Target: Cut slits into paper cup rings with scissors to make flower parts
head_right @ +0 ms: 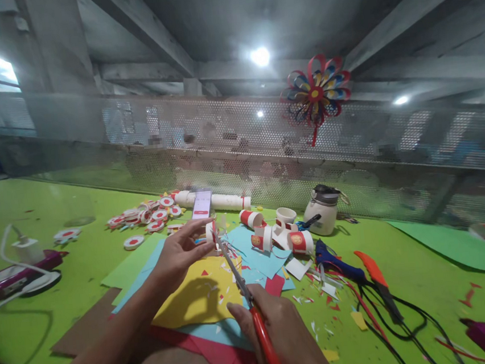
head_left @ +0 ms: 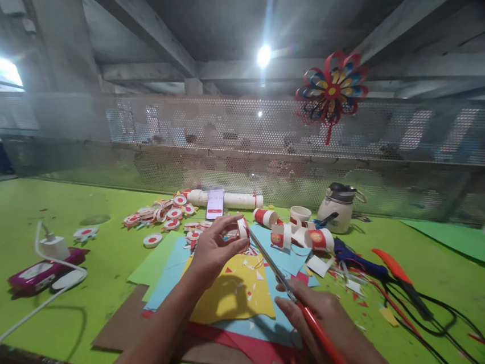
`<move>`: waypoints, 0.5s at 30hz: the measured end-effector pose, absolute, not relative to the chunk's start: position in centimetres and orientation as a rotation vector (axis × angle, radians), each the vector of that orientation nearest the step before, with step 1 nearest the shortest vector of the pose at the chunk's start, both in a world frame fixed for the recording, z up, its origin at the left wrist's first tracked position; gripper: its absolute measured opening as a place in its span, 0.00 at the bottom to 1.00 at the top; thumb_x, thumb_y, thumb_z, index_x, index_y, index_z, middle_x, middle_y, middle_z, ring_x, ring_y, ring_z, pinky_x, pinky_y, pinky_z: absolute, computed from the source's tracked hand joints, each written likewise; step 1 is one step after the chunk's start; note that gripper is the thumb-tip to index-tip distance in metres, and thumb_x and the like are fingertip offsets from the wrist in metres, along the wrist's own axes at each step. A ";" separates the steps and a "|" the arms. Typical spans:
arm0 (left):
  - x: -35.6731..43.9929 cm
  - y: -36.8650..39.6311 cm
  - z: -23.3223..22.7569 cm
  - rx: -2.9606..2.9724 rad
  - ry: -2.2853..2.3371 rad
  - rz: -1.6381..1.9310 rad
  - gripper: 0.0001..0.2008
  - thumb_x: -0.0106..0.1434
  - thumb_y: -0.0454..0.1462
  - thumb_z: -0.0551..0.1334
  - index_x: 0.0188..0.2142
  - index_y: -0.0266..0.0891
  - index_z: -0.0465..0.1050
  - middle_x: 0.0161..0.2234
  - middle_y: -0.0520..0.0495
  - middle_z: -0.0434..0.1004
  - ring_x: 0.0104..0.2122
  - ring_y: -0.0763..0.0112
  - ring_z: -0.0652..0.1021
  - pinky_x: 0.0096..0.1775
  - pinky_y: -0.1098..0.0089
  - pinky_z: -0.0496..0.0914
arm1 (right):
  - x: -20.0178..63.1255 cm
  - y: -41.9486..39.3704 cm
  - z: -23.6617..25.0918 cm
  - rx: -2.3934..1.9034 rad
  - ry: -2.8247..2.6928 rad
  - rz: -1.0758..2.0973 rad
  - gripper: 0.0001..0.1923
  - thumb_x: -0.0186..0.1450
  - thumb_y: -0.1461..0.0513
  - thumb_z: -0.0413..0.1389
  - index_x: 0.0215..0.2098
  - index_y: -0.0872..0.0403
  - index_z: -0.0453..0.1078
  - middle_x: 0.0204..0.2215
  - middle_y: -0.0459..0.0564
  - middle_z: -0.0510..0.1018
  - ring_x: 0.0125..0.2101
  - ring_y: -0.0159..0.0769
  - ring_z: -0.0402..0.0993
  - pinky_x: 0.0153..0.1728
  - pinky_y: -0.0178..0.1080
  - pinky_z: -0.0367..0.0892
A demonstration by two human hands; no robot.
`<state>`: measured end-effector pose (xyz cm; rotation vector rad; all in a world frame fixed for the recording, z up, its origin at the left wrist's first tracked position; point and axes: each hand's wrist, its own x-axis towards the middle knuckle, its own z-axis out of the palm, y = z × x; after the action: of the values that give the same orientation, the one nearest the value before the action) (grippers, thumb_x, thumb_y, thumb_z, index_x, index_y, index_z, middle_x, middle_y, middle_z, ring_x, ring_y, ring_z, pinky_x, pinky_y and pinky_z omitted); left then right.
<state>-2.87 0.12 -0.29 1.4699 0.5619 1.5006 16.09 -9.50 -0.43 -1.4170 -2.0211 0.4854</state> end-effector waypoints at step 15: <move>-3.1 0.2 -0.2 1.426 0.526 1.471 0.21 0.49 0.34 0.68 0.45 0.41 0.72 0.45 0.42 0.69 0.45 0.61 0.71 0.42 0.61 0.71 | 16.2 -9.7 0.0 -1.278 -1.868 0.921 0.25 0.63 0.42 0.42 0.34 0.54 0.65 0.14 0.40 0.60 0.15 0.30 0.60 0.17 0.32 0.56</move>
<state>-3.14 0.16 -0.20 1.4258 0.5255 1.4711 16.15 -9.68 -0.03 -1.2776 -1.8683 0.9214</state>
